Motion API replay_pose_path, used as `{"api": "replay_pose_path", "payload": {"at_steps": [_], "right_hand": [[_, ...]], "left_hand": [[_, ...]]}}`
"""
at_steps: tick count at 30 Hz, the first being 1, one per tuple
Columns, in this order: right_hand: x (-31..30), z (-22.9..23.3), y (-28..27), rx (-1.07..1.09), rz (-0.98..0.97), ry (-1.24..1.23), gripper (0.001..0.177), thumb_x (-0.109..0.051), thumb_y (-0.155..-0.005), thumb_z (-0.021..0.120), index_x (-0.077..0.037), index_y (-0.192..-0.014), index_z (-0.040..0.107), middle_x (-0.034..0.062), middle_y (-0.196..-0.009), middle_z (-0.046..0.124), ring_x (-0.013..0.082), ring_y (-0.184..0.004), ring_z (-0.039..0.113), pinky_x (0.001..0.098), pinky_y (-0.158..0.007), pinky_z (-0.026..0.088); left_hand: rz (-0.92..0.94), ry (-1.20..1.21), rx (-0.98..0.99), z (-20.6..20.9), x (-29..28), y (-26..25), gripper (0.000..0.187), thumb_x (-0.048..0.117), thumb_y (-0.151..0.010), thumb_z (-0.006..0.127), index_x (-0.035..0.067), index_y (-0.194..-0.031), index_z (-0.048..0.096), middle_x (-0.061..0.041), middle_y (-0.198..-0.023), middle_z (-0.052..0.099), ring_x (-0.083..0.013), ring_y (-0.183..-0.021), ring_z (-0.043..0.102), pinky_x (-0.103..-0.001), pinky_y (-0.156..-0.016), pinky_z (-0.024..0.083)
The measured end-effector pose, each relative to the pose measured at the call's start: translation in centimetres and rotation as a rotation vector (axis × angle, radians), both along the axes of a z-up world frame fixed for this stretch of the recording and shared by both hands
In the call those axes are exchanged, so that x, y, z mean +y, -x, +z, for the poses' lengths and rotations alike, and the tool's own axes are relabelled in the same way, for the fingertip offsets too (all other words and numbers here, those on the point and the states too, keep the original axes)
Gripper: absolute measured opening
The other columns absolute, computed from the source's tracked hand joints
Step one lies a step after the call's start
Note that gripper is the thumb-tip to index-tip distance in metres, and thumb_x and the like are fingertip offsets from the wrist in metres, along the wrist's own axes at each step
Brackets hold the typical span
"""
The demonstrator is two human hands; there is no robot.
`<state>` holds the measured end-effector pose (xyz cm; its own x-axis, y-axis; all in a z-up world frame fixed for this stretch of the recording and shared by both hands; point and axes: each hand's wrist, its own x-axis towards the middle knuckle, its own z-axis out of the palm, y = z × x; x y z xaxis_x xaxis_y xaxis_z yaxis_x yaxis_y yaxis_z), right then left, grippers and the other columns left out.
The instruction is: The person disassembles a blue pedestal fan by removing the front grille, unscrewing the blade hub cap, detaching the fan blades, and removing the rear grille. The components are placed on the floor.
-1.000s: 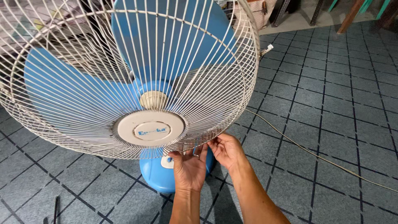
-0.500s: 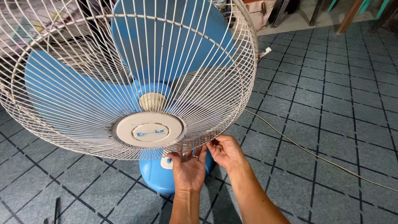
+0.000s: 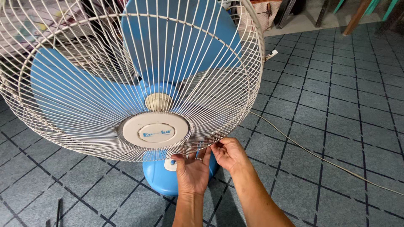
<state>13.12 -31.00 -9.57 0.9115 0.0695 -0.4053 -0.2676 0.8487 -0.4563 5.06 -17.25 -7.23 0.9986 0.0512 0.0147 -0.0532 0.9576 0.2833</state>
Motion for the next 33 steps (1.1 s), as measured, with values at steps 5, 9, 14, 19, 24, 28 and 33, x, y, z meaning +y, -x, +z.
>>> {"api": "replay_pose_path", "payload": {"at_steps": [5, 9, 14, 19, 24, 28, 33], "right_hand": [[0.3, 0.9, 0.6, -0.026, -0.015, -0.034, 0.009, 0.0, -0.096, 0.055, 0.007, -0.095, 0.061, 0.0142, -0.093, 0.067, 0.0193, -0.078, 0.071, 0.0265, -0.07, 0.065], [0.7, 3.3, 2.1, -0.126, 0.0, 0.021, 0.011, -0.004, -0.102, 0.059, 0.007, -0.102, 0.062, 0.0149, -0.101, 0.065, 0.0211, -0.089, 0.067, 0.0296, -0.078, 0.063], [1.2, 8.7, 6.6, -0.275, -0.048, 0.223, 0.051, -0.035, -0.097, 0.042, -0.007, -0.138, 0.052, 0.0101, -0.138, 0.058, 0.0353, -0.129, 0.052, 0.0619, -0.103, 0.047], [2.3, 13.0, 8.9, -0.302, -0.051, 0.248, 0.077, -0.062, -0.093, 0.037, -0.018, -0.157, 0.031, 0.0123, -0.156, 0.044, 0.0454, -0.143, 0.039, 0.0751, -0.109, 0.036], [3.0, 13.8, 9.1, -0.278, -0.061, 0.278, 0.08, -0.065, -0.091, 0.037, -0.023, -0.158, 0.027, 0.0128, -0.16, 0.04, 0.0467, -0.145, 0.037, 0.0741, -0.108, 0.039], [3.2, 13.6, 8.9, -0.245, -0.07, 0.286, 0.08, -0.066, -0.091, 0.035, -0.025, -0.159, 0.023, 0.013, -0.16, 0.039, 0.0486, -0.144, 0.035, 0.0743, -0.107, 0.038], [4.0, 14.3, 9.2, -0.239, -0.073, 0.309, 0.08, -0.065, -0.089, 0.034, -0.026, -0.158, 0.021, 0.0122, -0.16, 0.036, 0.0491, -0.144, 0.035, 0.0743, -0.107, 0.038]], "left_hand": [[-0.024, 0.009, 0.021, -0.1, 0.1, 0.0, 0.102, 0.066, -0.062, 0.078, 0.01, -0.141, 0.047, -0.013, -0.14, 0.052, -0.034, -0.131, 0.051, -0.048, -0.118, 0.042], [-0.046, -0.02, -0.007, -0.3, 0.2, 0.1, 0.098, 0.066, -0.061, 0.079, 0.017, -0.141, 0.047, -0.008, -0.142, 0.052, -0.0322, -0.134, 0.048, -0.049, -0.116, 0.039], [-0.068, -0.019, -0.026, -1.0, 0.6, 0.3, 0.093, 0.063, -0.066, 0.079, 0.017, -0.142, 0.049, -0.007, -0.141, 0.054, -0.0328, -0.133, 0.046, -0.054, -0.115, 0.04], [-0.037, -0.183, 0.015, -1.0, 3.7, 1.1, 0.081, 0.044, -0.074, 0.081, 0.019, -0.143, 0.047, -0.008, -0.141, 0.056, -0.0357, -0.13, 0.052, -0.058, -0.108, 0.042], [0.073, -0.28, 0.114, 1.0, 8.0, 2.2, 0.079, 0.027, -0.074, 0.08, 0.033, -0.141, 0.039, -0.008, -0.146, 0.052, -0.0355, -0.126, 0.057, -0.061, -0.106, 0.045], [0.168, -0.295, 0.11, 3.3, 11.4, 3.9, 0.074, 0.037, -0.081, 0.074, 0.023, -0.147, 0.042, -0.007, -0.144, 0.045, -0.0363, -0.119, 0.053, -0.063, -0.102, 0.045], [0.233, -0.284, 0.135, 6.3, 13.0, 4.5, 0.077, 0.045, -0.084, 0.07, 0.02, -0.149, 0.038, -0.005, -0.149, 0.042, -0.0336, -0.122, 0.046, -0.065, -0.1, 0.046]]}}
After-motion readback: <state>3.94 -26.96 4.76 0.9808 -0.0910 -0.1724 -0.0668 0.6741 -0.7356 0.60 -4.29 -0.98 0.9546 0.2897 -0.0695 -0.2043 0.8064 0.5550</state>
